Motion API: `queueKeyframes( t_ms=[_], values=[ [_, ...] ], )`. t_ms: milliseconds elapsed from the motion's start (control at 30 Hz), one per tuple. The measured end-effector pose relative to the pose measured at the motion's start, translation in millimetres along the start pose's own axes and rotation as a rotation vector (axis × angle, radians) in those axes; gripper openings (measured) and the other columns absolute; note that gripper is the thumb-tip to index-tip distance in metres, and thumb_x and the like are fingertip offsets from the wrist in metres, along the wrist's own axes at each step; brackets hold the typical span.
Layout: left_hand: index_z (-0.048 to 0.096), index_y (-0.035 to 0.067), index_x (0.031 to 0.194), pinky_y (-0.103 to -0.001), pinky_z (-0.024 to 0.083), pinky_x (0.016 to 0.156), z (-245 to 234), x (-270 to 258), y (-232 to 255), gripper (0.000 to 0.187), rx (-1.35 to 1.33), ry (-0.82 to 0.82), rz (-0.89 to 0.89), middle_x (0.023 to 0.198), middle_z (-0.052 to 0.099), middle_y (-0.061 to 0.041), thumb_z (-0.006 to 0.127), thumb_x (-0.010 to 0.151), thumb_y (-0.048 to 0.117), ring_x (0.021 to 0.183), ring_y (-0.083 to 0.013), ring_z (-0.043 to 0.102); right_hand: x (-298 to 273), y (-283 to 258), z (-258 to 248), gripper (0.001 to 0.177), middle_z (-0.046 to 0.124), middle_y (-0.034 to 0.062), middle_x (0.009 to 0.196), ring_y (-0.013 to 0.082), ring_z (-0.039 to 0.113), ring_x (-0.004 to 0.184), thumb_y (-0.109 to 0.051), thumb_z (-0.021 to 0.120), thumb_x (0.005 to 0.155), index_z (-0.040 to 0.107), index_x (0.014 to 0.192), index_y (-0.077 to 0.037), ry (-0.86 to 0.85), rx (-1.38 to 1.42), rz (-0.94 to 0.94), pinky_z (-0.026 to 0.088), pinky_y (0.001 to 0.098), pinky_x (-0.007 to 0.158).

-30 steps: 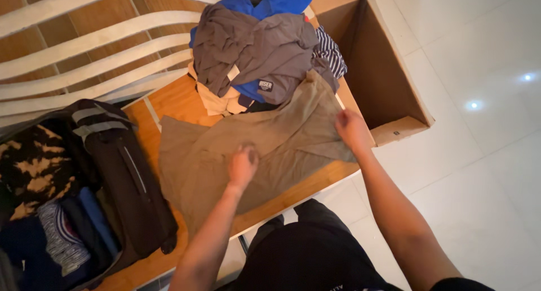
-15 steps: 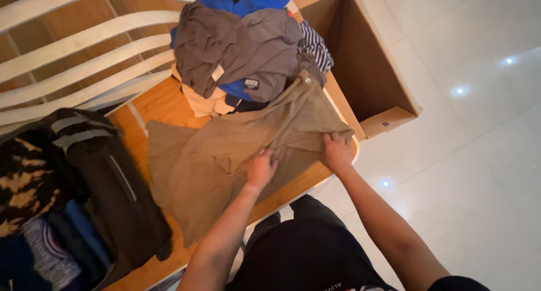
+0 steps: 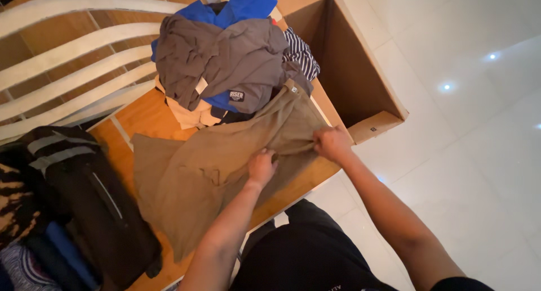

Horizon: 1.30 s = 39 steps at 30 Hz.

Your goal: The person folds several items of clothing and places them into a suitcase.

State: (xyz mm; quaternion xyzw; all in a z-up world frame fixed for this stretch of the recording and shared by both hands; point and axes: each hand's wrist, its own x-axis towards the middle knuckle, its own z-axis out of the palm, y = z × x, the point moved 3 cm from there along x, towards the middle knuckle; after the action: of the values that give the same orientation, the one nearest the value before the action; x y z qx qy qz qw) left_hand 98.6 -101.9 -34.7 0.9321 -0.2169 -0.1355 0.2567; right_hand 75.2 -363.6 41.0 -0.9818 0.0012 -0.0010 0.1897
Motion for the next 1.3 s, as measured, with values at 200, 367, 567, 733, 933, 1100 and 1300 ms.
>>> queueKeyframes(
  t_ms=[200, 367, 567, 733, 933, 1100, 1300],
  values=[
    [0.073, 0.012, 0.093, -0.049, 0.051, 0.087, 10.3, 10.3, -16.4, 0.01, -0.057, 0.017, -0.163, 0.105, 0.07, -0.013, 0.07, 0.087, 0.019, 0.094, -0.0367, 0.067, 57.5, 8.9, -6.8, 0.005, 0.072, 0.0038, 0.082, 0.0279, 0.069, 0.079, -0.016, 0.066, 0.078, 0.07, 0.077, -0.017, -0.204, -0.071, 0.004, 0.047, 0.0437, 0.082],
    [0.069, 0.01, 0.092, -0.048, 0.052, 0.086, -10.2, 9.5, -6.3, 0.008, -0.073, 0.169, -0.172, 0.099, 0.071, -0.013, 0.068, 0.089, 0.017, 0.093, -0.0369, 0.068, 77.2, 3.4, -12.7, 0.028, 0.071, 0.0126, 0.093, 0.0357, 0.068, 0.091, -0.011, 0.068, 0.072, 0.073, 0.1, -0.01, 0.196, 0.074, -0.079, 0.048, 0.0466, 0.077],
    [0.065, 0.008, 0.105, -0.051, 0.054, 0.073, -33.2, -16.8, 34.4, 0.029, -0.124, -0.011, -0.118, 0.103, 0.071, -0.015, 0.073, 0.087, 0.03, 0.088, -0.0386, 0.069, -1.8, 56.6, 39.0, 0.017, 0.07, 0.015, 0.086, 0.0382, 0.068, 0.083, -0.019, 0.074, 0.083, 0.07, 0.091, -0.005, 0.135, 0.305, 0.57, 0.053, 0.0477, 0.072],
    [0.065, 0.005, 0.107, -0.052, 0.056, 0.07, 10.3, -30.1, 36.0, 0.043, 0.114, -0.321, 0.011, 0.104, 0.07, -0.018, 0.079, 0.08, 0.036, 0.086, -0.0398, 0.07, -63.3, 82.6, 101.9, 0.03, 0.057, 0.0072, 0.069, 0.0215, 0.049, 0.053, -0.024, 0.073, 0.098, 0.065, 0.086, 0.002, -0.042, 1.192, 1.032, 0.033, 0.0361, 0.045],
    [0.073, 0.008, 0.087, -0.05, 0.058, 0.071, 82.3, -41.8, 0.3, 0.01, 0.222, -0.304, 0.127, 0.087, 0.074, -0.017, 0.065, 0.083, 0.01, 0.085, -0.0364, 0.073, -50.6, 70.4, 111.1, 0.032, 0.062, 0.0155, 0.066, 0.0216, 0.057, 0.048, -0.022, 0.066, 0.098, 0.06, 0.081, 0.005, 0.152, 1.512, 1.365, 0.04, 0.0293, 0.042],
    [0.074, 0.008, 0.084, -0.05, 0.058, 0.071, 80.5, -38.4, 3.3, 0.015, 0.252, -0.347, 0.153, 0.086, 0.073, -0.018, 0.059, 0.087, 0.01, 0.084, -0.0366, 0.073, -44.5, 76.8, 107.4, 0.019, 0.058, 0.0089, 0.069, 0.017, 0.055, 0.052, -0.014, 0.065, 0.097, 0.053, 0.084, -0.005, 0.393, 1.526, 1.167, 0.042, 0.0297, 0.044],
    [0.073, 0.007, 0.087, -0.053, 0.056, 0.071, 55.9, -53.1, 27.6, 0.014, 0.169, -0.385, 0.206, 0.086, 0.073, -0.019, 0.061, 0.081, 0.011, 0.084, -0.0384, 0.072, -92.7, 84.0, 80.5, 0.03, 0.069, 0.0107, 0.072, 0.0201, 0.065, 0.062, -0.026, 0.059, 0.103, 0.065, 0.086, -0.002, 0.45, 0.969, 1.016, 0.053, 0.0342, 0.06]
  ],
)
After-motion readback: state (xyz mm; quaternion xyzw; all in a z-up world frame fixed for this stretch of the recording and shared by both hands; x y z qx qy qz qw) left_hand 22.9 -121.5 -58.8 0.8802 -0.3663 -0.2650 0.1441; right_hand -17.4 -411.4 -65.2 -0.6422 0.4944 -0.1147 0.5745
